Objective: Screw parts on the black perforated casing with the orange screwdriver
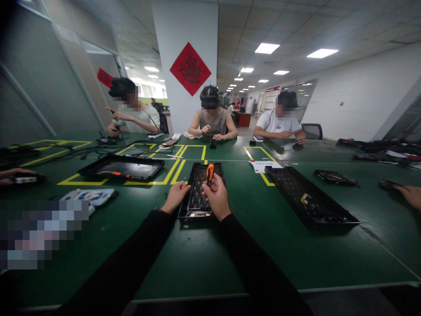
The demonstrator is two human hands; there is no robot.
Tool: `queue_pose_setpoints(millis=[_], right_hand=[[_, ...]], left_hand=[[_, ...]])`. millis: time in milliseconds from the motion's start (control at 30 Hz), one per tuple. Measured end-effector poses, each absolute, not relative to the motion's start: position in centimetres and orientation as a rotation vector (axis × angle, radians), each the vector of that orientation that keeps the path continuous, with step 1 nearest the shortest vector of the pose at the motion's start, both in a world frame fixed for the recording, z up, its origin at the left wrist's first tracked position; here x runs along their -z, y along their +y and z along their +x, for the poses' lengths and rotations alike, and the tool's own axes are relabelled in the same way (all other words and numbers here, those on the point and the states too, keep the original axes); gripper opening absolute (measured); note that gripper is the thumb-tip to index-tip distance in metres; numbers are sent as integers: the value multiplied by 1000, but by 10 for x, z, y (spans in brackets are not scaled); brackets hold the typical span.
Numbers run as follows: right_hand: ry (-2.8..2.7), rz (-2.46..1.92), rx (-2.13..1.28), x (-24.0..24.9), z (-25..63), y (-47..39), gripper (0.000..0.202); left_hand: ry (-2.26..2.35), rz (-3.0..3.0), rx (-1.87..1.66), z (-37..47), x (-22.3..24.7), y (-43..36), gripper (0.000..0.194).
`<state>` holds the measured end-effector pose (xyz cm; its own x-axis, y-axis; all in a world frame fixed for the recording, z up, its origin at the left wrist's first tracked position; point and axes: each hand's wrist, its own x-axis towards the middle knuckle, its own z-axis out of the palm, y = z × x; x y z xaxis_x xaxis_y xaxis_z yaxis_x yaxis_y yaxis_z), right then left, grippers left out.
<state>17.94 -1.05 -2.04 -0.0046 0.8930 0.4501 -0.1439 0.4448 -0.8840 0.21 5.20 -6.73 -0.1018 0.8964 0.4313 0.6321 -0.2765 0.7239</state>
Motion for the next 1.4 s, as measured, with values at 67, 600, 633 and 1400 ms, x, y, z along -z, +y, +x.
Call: queue_pose_setpoints(millis=[67,600,633,1400], right_hand=[[-1313,-756,-941,21,179,-10,51],[-1336,-754,-972,19,180,-10,32],[-1336,-760,-962,20,179,-10,34],[-1347,-762,-955,19,181,-10,34]], left_hand=[[1679,1891,-1319,2,67,52,34],[1663,1896,-1329,2,68,52,35],[1658,1896,-1331,2,67,52,35],[1687,1892,-1304,3,66,51,34]])
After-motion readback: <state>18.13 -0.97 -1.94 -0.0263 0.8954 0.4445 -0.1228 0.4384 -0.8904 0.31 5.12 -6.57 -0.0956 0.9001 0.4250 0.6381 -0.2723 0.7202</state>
